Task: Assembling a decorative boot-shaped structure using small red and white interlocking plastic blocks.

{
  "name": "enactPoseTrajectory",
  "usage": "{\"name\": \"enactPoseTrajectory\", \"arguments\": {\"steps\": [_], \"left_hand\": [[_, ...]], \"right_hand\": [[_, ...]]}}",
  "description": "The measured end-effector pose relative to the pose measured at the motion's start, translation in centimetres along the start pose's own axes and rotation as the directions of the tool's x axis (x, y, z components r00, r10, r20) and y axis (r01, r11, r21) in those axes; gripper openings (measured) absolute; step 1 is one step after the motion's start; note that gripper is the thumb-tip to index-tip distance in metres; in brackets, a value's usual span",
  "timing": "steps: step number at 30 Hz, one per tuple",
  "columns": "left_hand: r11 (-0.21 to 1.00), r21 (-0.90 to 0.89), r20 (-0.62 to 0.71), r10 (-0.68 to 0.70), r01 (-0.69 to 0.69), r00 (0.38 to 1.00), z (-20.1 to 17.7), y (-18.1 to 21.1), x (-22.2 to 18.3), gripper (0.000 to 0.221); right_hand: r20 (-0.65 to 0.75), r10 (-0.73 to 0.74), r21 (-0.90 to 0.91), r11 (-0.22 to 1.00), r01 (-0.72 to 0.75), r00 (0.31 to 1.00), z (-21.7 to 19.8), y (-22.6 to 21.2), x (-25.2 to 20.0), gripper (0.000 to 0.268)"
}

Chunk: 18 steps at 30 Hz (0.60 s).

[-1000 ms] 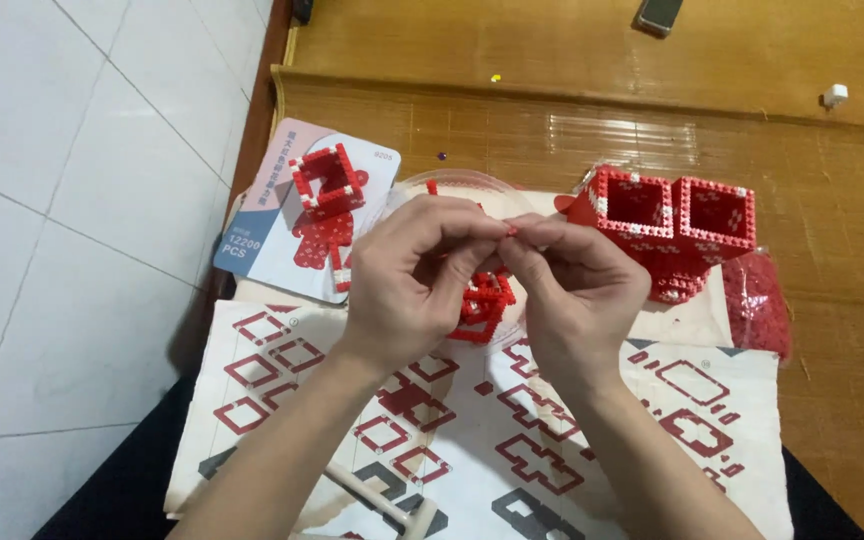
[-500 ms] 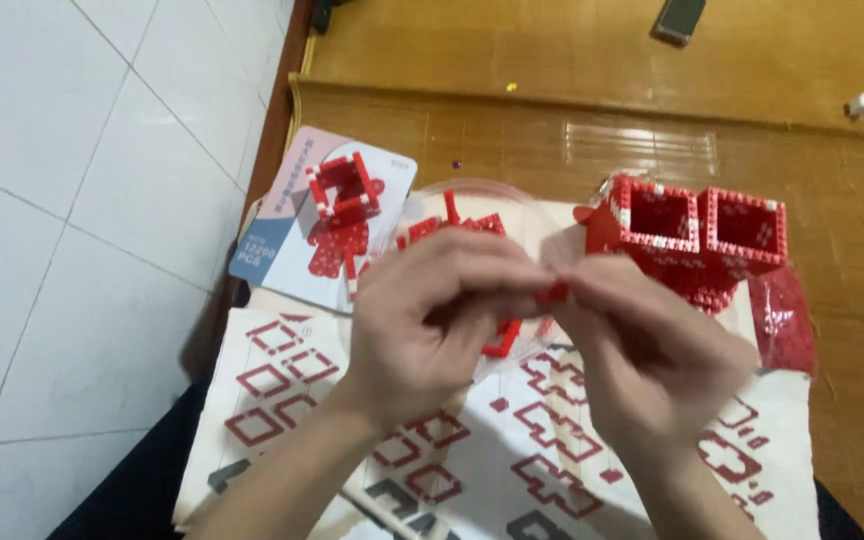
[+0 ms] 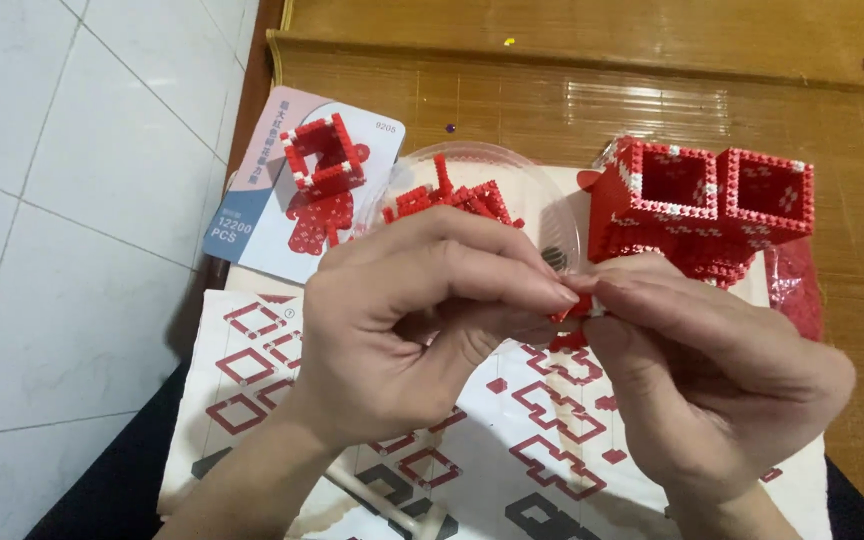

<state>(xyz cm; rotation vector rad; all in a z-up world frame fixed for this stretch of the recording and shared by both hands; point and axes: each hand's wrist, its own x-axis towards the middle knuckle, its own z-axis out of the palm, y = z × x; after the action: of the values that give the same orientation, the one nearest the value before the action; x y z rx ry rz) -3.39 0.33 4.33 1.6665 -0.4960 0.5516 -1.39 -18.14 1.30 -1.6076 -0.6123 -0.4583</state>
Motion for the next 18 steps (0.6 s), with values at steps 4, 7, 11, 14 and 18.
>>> {"name": "enactPoseTrajectory", "arguments": {"steps": [4,7,11,14,18], "left_hand": [[1.0,-0.015,0.018,-0.012,0.013,1.0,-0.2,0.2,0.1,0.007],[1.0,-0.007,0.027,-0.021,0.021,0.999,-0.2,0.3,0.2,0.006],[0.998,0.051,0.021,-0.026,0.025,0.999,-0.2,0.4,0.3,0.006],[0.986,0.163,0.007,0.038,-0.039,0.999,0.0,0.5,0.4,0.008],[0.966,0.254,-0.038,0.068,-0.056,0.997,0.7,0.2,0.3,0.009]], "right_hand": [[0.001,-0.003,-0.011,1.0,0.003,1.0,-0.1,-0.1,-0.1,0.017],[0.016,-0.009,-0.026,1.0,0.01,1.0,-0.1,-0.2,0.1,0.017],[0.031,-0.032,-0.053,0.998,0.033,0.999,0.4,-0.7,0.5,0.015],[0.053,-0.077,-0.107,0.991,0.082,0.996,0.6,-0.5,0.9,0.013],[0.101,-0.085,-0.147,0.984,0.099,0.991,1.1,-0.7,1.6,0.011]]}}
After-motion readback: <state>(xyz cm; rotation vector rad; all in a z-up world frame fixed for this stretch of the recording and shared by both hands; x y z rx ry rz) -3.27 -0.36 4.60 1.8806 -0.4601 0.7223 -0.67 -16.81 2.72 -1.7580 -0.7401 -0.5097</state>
